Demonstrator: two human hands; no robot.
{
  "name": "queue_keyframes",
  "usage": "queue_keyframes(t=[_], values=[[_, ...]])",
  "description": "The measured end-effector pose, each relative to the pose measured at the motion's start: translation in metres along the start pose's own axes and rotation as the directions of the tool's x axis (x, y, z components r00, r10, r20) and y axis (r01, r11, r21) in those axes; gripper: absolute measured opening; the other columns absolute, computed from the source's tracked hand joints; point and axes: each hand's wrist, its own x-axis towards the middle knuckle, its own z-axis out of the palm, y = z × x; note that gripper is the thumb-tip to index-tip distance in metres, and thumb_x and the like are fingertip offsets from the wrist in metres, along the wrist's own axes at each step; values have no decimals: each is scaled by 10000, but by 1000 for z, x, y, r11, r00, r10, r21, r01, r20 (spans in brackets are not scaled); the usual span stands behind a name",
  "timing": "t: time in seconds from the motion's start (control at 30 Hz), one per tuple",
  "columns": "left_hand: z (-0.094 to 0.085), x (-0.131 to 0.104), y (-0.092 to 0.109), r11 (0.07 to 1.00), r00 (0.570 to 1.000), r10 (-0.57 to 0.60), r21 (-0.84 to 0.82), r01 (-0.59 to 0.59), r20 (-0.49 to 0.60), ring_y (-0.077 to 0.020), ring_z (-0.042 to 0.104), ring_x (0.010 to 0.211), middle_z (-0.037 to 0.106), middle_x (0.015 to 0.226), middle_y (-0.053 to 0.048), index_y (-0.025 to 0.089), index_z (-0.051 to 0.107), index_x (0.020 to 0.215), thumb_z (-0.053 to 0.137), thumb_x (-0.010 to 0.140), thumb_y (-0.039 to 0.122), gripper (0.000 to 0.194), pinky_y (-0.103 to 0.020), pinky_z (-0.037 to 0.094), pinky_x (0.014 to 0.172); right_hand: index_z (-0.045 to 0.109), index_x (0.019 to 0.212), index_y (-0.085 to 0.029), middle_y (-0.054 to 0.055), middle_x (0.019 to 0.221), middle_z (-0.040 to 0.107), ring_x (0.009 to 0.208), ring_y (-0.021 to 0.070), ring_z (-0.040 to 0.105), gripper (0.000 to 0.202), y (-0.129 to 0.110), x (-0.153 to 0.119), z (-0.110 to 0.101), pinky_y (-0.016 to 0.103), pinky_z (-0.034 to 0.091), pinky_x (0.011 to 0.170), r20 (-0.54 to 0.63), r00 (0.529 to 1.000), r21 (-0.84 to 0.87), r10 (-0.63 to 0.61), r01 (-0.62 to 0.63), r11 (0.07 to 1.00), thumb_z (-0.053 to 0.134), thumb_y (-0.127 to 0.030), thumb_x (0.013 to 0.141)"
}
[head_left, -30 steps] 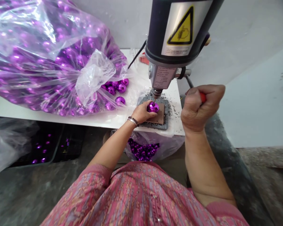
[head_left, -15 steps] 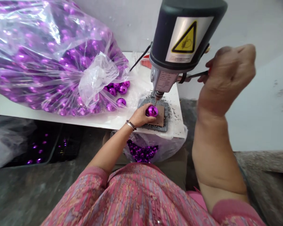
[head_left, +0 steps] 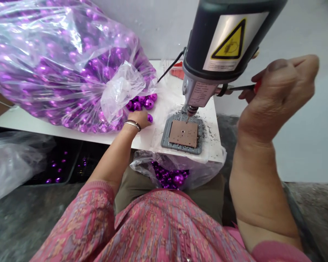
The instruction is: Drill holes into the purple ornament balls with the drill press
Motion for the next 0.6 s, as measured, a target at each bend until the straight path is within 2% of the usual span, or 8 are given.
queue_keyframes(t=[0.1, 0.2, 0.23, 0.3, 0.37, 0.4, 0.5, 0.6], values=[[7, -1, 1, 999, 1000, 10, -32, -10, 18, -402, 653, 1112, 745, 1078, -152, 122, 681, 1182, 771, 728, 269, 486, -502, 472, 987, 373, 763, -143, -74, 710, 396, 621, -53, 387, 273, 3, -1, -2, 204, 326, 685, 6, 1000, -11, -21, 21, 1000, 387, -338, 954], [13, -11, 6, 937, 993, 87, -331, -109, -81, -321, 676, 1068, 719, 1171, -152, 143, 633, 1285, 747, 741, 314, 581, -431, 505, 944, 369, 762, -147, -66, 711, 383, 612, -48, 375, 286, 5, -1, -2, 194, 330, 672, 19, 999, -10, -47, 47, 999, 396, -353, 958], [15, -16, 9, 857, 989, 122, -494, -150, -88, -280, 685, 1031, 712, 1182, -140, 157, 610, 1324, 725, 758, 347, 608, -392, 519, 901, 365, 763, -150, -64, 708, 377, 601, -47, 370, 279, 6, 0, -2, 191, 331, 665, 18, 998, -9, -52, 52, 999, 398, -347, 958], [19, -26, 15, 599, 978, 207, -785, -156, -37, -206, 692, 917, 709, 1149, -119, 179, 573, 1371, 667, 799, 404, 622, -320, 526, 781, 365, 772, -160, -58, 712, 378, 590, -40, 367, 252, 7, 0, -2, 190, 339, 653, 17, 999, -14, -50, 50, 999, 403, -327, 956], [23, -36, 24, 351, 951, 305, -934, -62, 52, -164, 679, 799, 714, 1081, -107, 192, 553, 1390, 634, 817, 424, 623, -283, 501, 679, 367, 780, -171, -47, 718, 388, 583, -25, 367, 217, 8, 2, -1, 193, 338, 629, 12, 999, -9, -49, 50, 999, 400, -304, 949], [25, -40, 28, 269, 934, 344, -963, -4, 92, -154, 673, 761, 715, 1051, -102, 198, 547, 1394, 639, 814, 426, 630, -276, 490, 651, 367, 778, -175, -40, 716, 390, 579, -15, 367, 207, 8, 2, -1, 196, 334, 612, 12, 999, -3, -52, 52, 999, 392, -296, 945], [34, -47, 40, 156, 901, 393, -979, 134, 186, -153, 686, 741, 716, 987, -78, 215, 536, 1388, 681, 802, 417, 636, -267, 487, 632, 345, 763, -190, -30, 687, 367, 561, 6, 356, 203, 10, 4, 1, 200, 312, 566, 9, 998, 9, -65, 65, 998, 361, -280, 944], [42, -48, 48, 109, 904, 352, -970, 217, 242, -146, 699, 756, 711, 924, -58, 209, 553, 1339, 659, 842, 388, 538, -251, 499, 644, 325, 755, -194, -31, 672, 335, 549, 8, 344, 203, 12, 5, 3, 196, 317, 557, 21, 995, 19, -95, 94, 995, 359, -272, 940]])
